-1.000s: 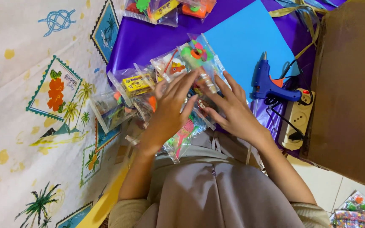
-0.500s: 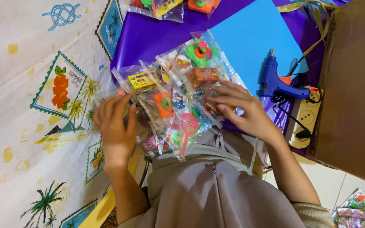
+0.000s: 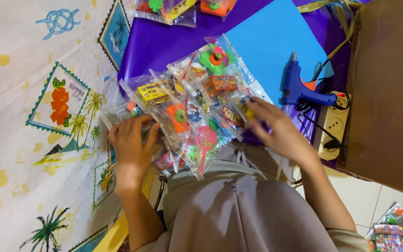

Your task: Sealing small plastic bags containing various items using a hot glue gun.

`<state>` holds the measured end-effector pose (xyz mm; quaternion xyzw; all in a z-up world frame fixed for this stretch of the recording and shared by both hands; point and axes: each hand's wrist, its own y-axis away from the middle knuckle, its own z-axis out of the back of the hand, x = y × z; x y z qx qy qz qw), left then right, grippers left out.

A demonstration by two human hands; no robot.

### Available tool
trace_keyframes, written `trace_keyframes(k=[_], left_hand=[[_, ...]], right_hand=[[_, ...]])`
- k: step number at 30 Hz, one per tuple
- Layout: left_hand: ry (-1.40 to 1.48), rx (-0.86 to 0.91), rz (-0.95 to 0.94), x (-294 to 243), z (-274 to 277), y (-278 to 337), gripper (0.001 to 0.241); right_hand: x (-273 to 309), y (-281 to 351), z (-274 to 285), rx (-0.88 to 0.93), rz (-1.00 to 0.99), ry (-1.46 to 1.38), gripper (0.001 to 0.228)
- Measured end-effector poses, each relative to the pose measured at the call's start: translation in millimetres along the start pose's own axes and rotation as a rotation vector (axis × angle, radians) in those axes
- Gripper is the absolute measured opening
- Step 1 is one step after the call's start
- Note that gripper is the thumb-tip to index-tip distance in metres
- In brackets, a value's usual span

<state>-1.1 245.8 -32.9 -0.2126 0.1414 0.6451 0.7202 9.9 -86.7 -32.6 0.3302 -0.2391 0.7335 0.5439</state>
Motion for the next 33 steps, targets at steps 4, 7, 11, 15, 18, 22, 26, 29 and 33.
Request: trace_keyframes(k=[4, 7, 11, 15, 18, 22, 26, 29, 33], left_hand=[[-0.025, 0.024, 0.019, -1, 0, -2, 0.025], [0.004, 0.039, 0.002, -7, 2, -3, 0.021], [0.023, 0.060, 0.016, -14, 2, -7, 0.024], [0.060, 0.111, 0.068, -19, 7, -9, 0.025], [0.036, 0.100, 0.018, -25, 9, -13, 0.022], [0.001, 0.118, 0.023, -31, 14, -16, 0.024], [-0.067, 0.196, 0.071, -41, 24, -18, 0.029], [-0.053, 0.168, 0.016, -58, 30, -22, 0.022], [0.027, 0.088, -0.243, -84, 27, -46, 0.019]], right_hand=[[-8, 7, -14, 0.009, 0.050, 0.199, 0.049], [-10, 9, -15, 0.026, 0.058, 0.251, 0.054], [-9, 9, -11, 0.045, 0.022, 0.204, 0.055], [8, 9, 4, 0.055, -0.057, 0.137, 0.053], [-14, 15, 10, -0.050, -0.025, 0.179, 0.048], [-8, 20, 28, -0.097, -0.057, 0.168, 0.046], [-8, 24, 42, -0.080, -0.081, 0.182, 0.041], [-17, 30, 48, -0.108, -0.049, 0.207, 0.040], [-26, 36, 59, -0.181, 0.019, 0.257, 0.040]])
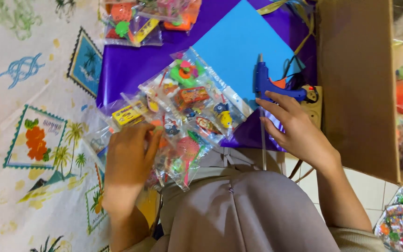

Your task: Sealing small plastic bags containing various items using a hot glue gun.

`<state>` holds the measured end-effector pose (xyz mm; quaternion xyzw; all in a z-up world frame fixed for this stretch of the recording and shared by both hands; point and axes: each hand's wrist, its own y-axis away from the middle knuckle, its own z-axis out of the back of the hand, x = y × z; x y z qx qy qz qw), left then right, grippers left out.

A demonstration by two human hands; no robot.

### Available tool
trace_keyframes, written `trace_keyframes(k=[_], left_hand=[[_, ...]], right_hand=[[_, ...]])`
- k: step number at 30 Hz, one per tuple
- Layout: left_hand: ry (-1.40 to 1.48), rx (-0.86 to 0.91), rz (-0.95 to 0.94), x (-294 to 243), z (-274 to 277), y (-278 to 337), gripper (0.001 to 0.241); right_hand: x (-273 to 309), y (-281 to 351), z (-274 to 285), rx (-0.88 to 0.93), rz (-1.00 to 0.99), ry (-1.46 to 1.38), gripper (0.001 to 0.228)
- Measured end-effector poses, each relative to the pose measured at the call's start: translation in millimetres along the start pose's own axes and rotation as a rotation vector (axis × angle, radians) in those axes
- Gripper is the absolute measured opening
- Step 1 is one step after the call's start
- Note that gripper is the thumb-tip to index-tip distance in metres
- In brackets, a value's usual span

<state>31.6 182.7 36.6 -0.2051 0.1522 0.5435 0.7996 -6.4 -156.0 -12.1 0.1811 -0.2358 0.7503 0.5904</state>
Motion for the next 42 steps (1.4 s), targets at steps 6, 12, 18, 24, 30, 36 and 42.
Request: trace_keyframes(k=[6, 12, 18, 24, 30, 36, 42], left_hand=[[-0.100, 0.238, -0.257, -49, -24, -42, 0.031], [-0.060, 0.194, -0.557, -85, -73, -80, 0.043], [0.000, 0.110, -0.881, -158, -145, -124, 0.059], [0.065, 0.013, -1.174, -226, -212, -182, 0.076], [0.454, -0.089, -1.202, -218, -281, -229, 0.051], [0.508, -0.182, -1.133, -220, -297, -221, 0.047], [0.521, -0.180, -1.133, -213, -309, -221, 0.050]], right_hand=[[10, 14, 37, -0.044, -0.060, 0.048, 0.039], [6, 32, 79, -0.140, -0.110, 0.169, 0.037], [-15, 61, 130, -0.228, -0.137, 0.318, 0.035], [-48, 48, 186, -0.292, -0.147, 0.462, 0.033], [-112, -10, 184, -0.262, -0.029, 0.487, 0.034], [-215, -68, 141, -0.287, 0.049, 0.746, 0.058], [-246, -79, 118, -0.125, -0.105, 0.875, 0.027]])
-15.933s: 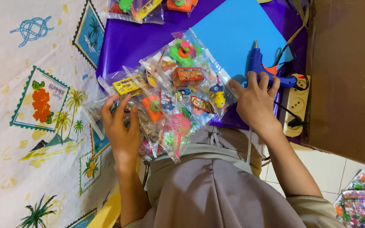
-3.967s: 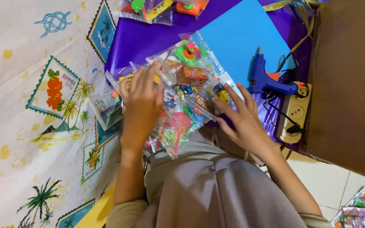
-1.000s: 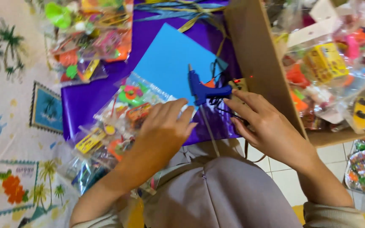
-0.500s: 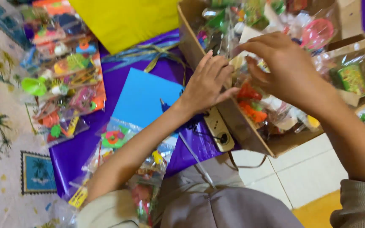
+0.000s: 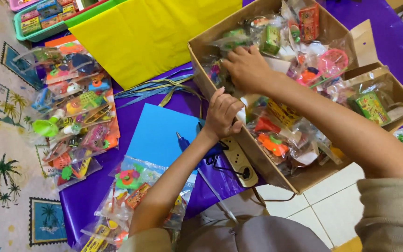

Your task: Sealing small plastic bags containing various items using a hot glue gun.

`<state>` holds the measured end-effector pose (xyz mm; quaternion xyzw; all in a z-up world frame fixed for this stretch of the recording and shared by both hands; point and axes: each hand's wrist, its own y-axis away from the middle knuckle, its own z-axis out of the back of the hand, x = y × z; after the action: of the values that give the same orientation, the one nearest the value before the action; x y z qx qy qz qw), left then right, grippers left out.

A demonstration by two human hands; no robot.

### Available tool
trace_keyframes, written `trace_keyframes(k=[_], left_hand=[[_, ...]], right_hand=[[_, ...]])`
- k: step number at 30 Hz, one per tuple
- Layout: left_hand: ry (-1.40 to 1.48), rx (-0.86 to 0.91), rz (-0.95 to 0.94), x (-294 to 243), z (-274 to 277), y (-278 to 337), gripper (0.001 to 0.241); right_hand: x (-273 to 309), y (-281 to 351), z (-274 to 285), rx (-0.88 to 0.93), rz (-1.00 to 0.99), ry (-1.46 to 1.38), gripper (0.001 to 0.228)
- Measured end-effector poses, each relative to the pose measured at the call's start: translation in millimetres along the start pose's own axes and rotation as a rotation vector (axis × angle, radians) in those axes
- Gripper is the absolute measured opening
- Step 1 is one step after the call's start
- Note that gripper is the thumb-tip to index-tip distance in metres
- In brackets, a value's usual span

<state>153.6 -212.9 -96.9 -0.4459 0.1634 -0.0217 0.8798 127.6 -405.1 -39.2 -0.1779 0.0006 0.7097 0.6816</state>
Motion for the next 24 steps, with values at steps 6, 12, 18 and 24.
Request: trace_keyframes(k=[6, 12, 18, 24], left_hand=[[-0.077, -0.235, -0.057, 16, -41, 18, 0.064], [-0.068, -0.262, -0.049, 17, -46, 21, 0.061], [-0.067, -0.260, -0.044, 19, -51, 27, 0.060], [-0.058, -0.282, -0.048, 15, -49, 22, 0.059]], right_hand=[[9, 43, 63, 0.295, 0.002, -0.096, 0.027], [2, 61, 109, 0.722, -0.170, -0.207, 0.024], [3, 47, 157, 0.836, -0.180, -0.299, 0.035], [-40, 26, 145, 0.169, -0.104, 0.062, 0.030]])
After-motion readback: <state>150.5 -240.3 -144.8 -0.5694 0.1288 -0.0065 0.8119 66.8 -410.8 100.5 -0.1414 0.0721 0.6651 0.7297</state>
